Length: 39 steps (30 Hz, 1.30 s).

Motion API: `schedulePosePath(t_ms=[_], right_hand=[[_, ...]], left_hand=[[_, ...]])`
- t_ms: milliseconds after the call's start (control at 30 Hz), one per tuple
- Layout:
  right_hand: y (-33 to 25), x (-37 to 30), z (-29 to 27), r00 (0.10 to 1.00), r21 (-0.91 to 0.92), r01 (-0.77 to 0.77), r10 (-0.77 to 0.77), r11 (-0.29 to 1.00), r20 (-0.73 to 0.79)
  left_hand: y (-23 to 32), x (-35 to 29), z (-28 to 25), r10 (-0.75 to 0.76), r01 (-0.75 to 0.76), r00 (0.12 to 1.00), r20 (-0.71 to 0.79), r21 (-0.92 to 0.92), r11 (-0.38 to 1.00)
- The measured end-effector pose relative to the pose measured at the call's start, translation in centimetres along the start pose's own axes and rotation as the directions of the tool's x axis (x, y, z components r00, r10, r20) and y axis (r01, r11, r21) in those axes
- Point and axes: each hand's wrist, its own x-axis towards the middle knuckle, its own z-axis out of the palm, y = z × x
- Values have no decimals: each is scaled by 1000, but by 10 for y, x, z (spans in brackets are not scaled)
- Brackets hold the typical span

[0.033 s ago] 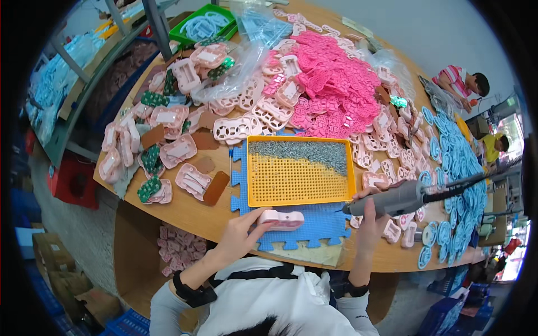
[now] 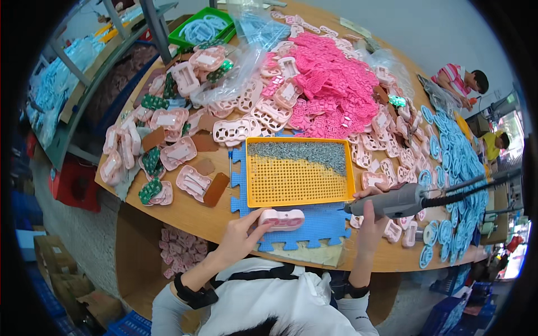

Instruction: Assemble electronic toy components using a power screwdriver.

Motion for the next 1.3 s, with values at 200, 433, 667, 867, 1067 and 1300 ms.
schedulePosePath(t_ms=[200,433,667,867,1067,1300], right_hand=[[-2,-24,-16,994,-86,76,-82,993,-75],[-2,-78,-22,959,-52,-37,51,998,280],[-35,-80,21,797,94,-378,273,921,539],[-34,-70,21,798,54,-362,279,931,534],[-31,-54,32,738,19,-425,334,905,587],[-20,-42,47,721,-90,-442,413,893,557]], left_hand=[[11,-13,3,-151,183,983,108,-435,882],[42,-33,-2,-143,161,987,75,-517,841],[54,-46,5,-110,127,992,64,-543,830],[52,-41,6,-146,180,984,105,-592,786],[50,-27,-3,-198,233,972,126,-618,751],[33,-18,0,-224,223,971,79,-632,742]])
